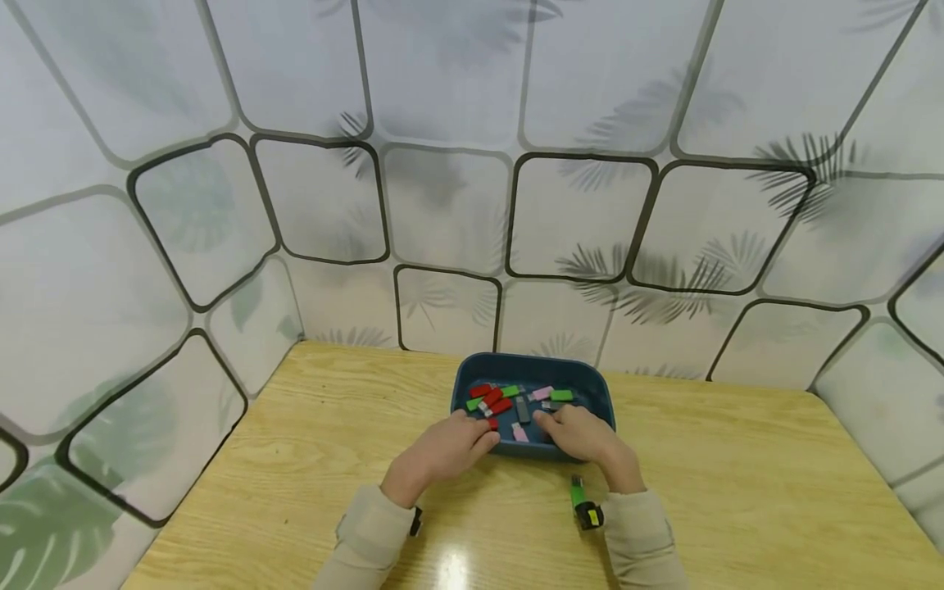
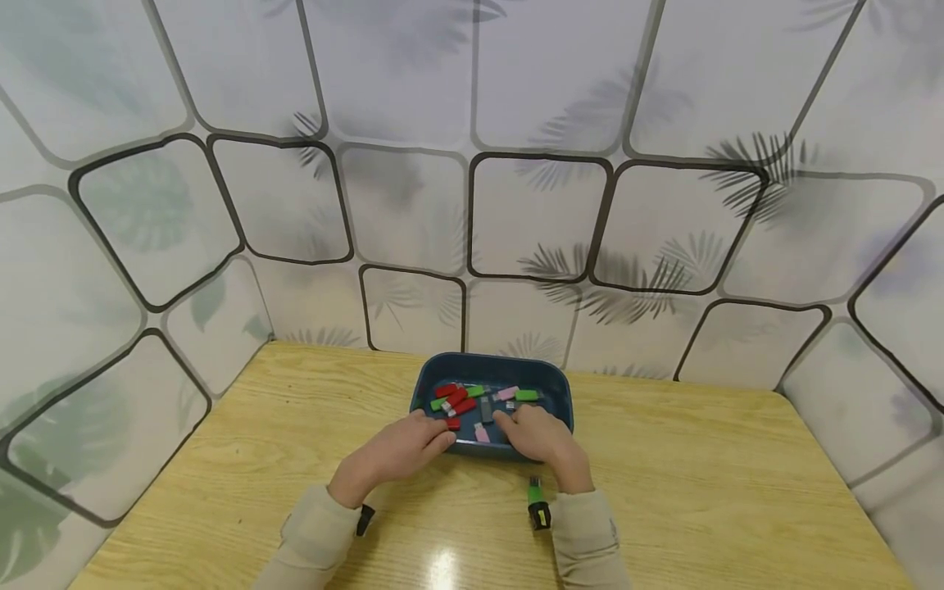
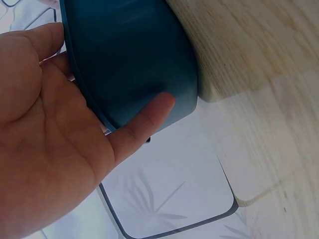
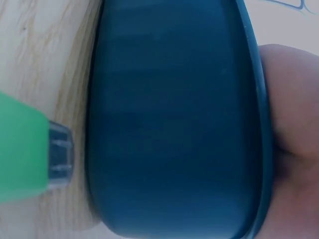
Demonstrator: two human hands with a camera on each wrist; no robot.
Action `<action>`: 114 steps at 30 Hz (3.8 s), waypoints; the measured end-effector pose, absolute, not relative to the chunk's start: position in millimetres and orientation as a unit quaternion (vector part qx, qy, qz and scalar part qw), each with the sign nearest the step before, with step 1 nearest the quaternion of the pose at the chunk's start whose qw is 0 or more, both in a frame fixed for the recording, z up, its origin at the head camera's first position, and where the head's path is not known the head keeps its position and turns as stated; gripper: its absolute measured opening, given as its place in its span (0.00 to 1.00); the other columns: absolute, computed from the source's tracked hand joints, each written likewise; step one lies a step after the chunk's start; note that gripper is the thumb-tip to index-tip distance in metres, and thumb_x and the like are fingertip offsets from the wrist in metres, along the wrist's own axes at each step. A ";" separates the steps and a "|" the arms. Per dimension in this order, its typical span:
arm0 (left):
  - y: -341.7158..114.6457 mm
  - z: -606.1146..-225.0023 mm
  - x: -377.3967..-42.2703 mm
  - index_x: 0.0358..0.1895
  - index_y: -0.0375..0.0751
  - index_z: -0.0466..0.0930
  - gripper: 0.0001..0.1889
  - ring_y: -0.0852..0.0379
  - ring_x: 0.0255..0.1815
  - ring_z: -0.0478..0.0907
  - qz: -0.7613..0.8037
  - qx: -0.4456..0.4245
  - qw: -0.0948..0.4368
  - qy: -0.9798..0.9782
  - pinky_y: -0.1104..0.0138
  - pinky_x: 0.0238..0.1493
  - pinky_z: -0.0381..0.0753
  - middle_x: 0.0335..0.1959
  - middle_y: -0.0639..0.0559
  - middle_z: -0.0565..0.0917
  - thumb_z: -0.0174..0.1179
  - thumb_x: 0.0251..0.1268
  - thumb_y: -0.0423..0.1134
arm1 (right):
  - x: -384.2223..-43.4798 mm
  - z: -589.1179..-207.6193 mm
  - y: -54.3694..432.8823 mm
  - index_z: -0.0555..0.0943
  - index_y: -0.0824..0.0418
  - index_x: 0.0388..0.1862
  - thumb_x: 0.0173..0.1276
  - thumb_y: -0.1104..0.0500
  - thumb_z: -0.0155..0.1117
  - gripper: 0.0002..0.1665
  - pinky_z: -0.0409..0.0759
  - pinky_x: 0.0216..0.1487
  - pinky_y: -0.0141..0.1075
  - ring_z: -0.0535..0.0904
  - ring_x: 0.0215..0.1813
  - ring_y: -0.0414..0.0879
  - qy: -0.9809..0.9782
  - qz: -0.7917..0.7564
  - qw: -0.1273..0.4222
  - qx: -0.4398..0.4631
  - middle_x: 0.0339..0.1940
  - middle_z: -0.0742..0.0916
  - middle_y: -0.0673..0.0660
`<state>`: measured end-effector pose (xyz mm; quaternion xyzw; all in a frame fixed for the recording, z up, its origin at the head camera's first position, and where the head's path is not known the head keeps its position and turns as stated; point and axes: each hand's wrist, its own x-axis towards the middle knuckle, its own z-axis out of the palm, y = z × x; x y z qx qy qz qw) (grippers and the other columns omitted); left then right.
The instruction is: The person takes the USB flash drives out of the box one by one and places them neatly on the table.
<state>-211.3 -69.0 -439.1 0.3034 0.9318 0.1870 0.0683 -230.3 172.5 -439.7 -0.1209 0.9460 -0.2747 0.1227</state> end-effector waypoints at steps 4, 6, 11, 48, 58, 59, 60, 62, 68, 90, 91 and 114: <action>-68.7 -437.4 -210.8 0.47 0.45 0.83 0.19 0.54 0.40 0.74 0.186 0.303 0.068 0.932 0.60 0.46 0.76 0.38 0.55 0.83 0.44 0.81 0.49 | -230.8 -437.5 174.6 0.76 0.58 0.17 0.80 0.41 0.45 0.34 0.67 0.25 0.37 0.65 0.18 0.42 0.939 -0.287 0.134 -0.132 0.15 0.72 0.49; -68.7 -436.0 -210.4 0.47 0.45 0.83 0.19 0.54 0.41 0.74 0.186 0.302 0.069 0.932 0.60 0.46 0.76 0.39 0.55 0.84 0.44 0.81 0.49 | -229.9 -434.9 176.1 0.83 0.62 0.25 0.80 0.40 0.44 0.35 0.74 0.29 0.38 0.73 0.23 0.41 0.934 -0.290 0.135 -0.158 0.20 0.80 0.49; -68.2 -434.3 -210.1 0.48 0.45 0.84 0.19 0.53 0.42 0.75 0.186 0.300 0.072 0.933 0.59 0.47 0.77 0.41 0.54 0.84 0.44 0.81 0.49 | -228.6 -431.3 179.9 0.80 0.60 0.22 0.80 0.41 0.45 0.33 0.72 0.28 0.36 0.70 0.21 0.39 0.922 -0.294 0.143 -0.208 0.16 0.75 0.47; -70.2 -437.1 -211.8 0.40 0.46 0.82 0.16 0.55 0.37 0.71 0.188 0.309 0.068 0.930 0.61 0.43 0.74 0.32 0.57 0.80 0.46 0.81 0.47 | -219.0 -414.9 192.1 0.82 0.64 0.40 0.66 0.65 0.66 0.05 0.78 0.36 0.33 0.79 0.33 0.40 0.877 -0.377 0.104 -0.279 0.32 0.83 0.48; -69.9 -436.7 -213.4 0.40 0.47 0.82 0.17 0.56 0.37 0.70 0.187 0.304 0.072 0.931 0.62 0.42 0.73 0.30 0.58 0.78 0.45 0.81 0.49 | -207.7 -399.1 193.5 0.78 0.59 0.41 0.67 0.62 0.68 0.07 0.77 0.39 0.35 0.77 0.36 0.42 0.877 -0.398 0.066 -0.260 0.34 0.82 0.50; -69.7 -436.7 -213.4 0.40 0.47 0.82 0.17 0.56 0.37 0.70 0.187 0.303 0.073 0.931 0.62 0.42 0.73 0.30 0.58 0.78 0.45 0.81 0.49 | -206.1 -397.9 193.1 0.78 0.58 0.41 0.67 0.62 0.68 0.07 0.77 0.39 0.35 0.77 0.36 0.42 0.875 -0.401 0.066 -0.263 0.34 0.82 0.50; -69.5 -436.9 -213.4 0.39 0.47 0.82 0.17 0.56 0.37 0.70 0.187 0.303 0.073 0.932 0.62 0.42 0.73 0.29 0.58 0.78 0.45 0.81 0.48 | -204.7 -397.1 192.4 0.78 0.57 0.41 0.68 0.62 0.68 0.07 0.77 0.39 0.35 0.78 0.35 0.41 0.873 -0.402 0.066 -0.269 0.33 0.82 0.49; -69.1 -436.8 -213.2 0.39 0.47 0.81 0.16 0.56 0.37 0.70 0.185 0.302 0.073 0.932 0.61 0.42 0.73 0.29 0.58 0.78 0.45 0.81 0.48 | -201.1 -395.9 190.1 0.79 0.56 0.41 0.68 0.62 0.68 0.07 0.78 0.37 0.35 0.77 0.33 0.40 0.868 -0.401 0.077 -0.281 0.32 0.82 0.48; -67.8 -437.6 -212.7 0.39 0.47 0.81 0.17 0.55 0.37 0.71 0.182 0.301 0.073 0.933 0.61 0.42 0.74 0.30 0.57 0.79 0.45 0.81 0.49 | -188.8 -399.5 178.4 0.77 0.57 0.39 0.68 0.62 0.66 0.05 0.75 0.30 0.32 0.74 0.24 0.36 0.871 -0.354 0.141 -0.310 0.24 0.80 0.44; -67.2 -436.9 -211.8 0.36 0.46 0.79 0.16 0.52 0.38 0.73 0.171 0.308 0.061 0.934 0.60 0.44 0.75 0.27 0.57 0.76 0.45 0.81 0.47 | -173.6 -433.2 162.3 0.84 0.55 0.28 0.58 0.70 0.69 0.10 0.73 0.29 0.30 0.74 0.26 0.33 0.920 -0.202 0.072 -0.329 0.25 0.84 0.44; -66.6 -436.6 -211.8 0.36 0.46 0.79 0.16 0.52 0.39 0.73 0.169 0.308 0.060 0.934 0.60 0.44 0.75 0.27 0.56 0.77 0.45 0.81 0.47 | -172.8 -434.2 162.6 0.84 0.55 0.28 0.57 0.70 0.70 0.10 0.74 0.30 0.31 0.76 0.28 0.33 0.921 -0.198 0.065 -0.330 0.26 0.85 0.45; -66.6 -435.4 -209.9 0.39 0.45 0.80 0.17 0.53 0.38 0.72 0.166 0.310 0.064 0.934 0.59 0.45 0.75 0.30 0.55 0.79 0.44 0.82 0.47 | -159.8 -450.1 178.5 0.84 0.52 0.26 0.54 0.64 0.74 0.07 0.76 0.38 0.32 0.72 0.35 0.35 0.917 -0.163 0.025 -0.364 0.30 0.81 0.42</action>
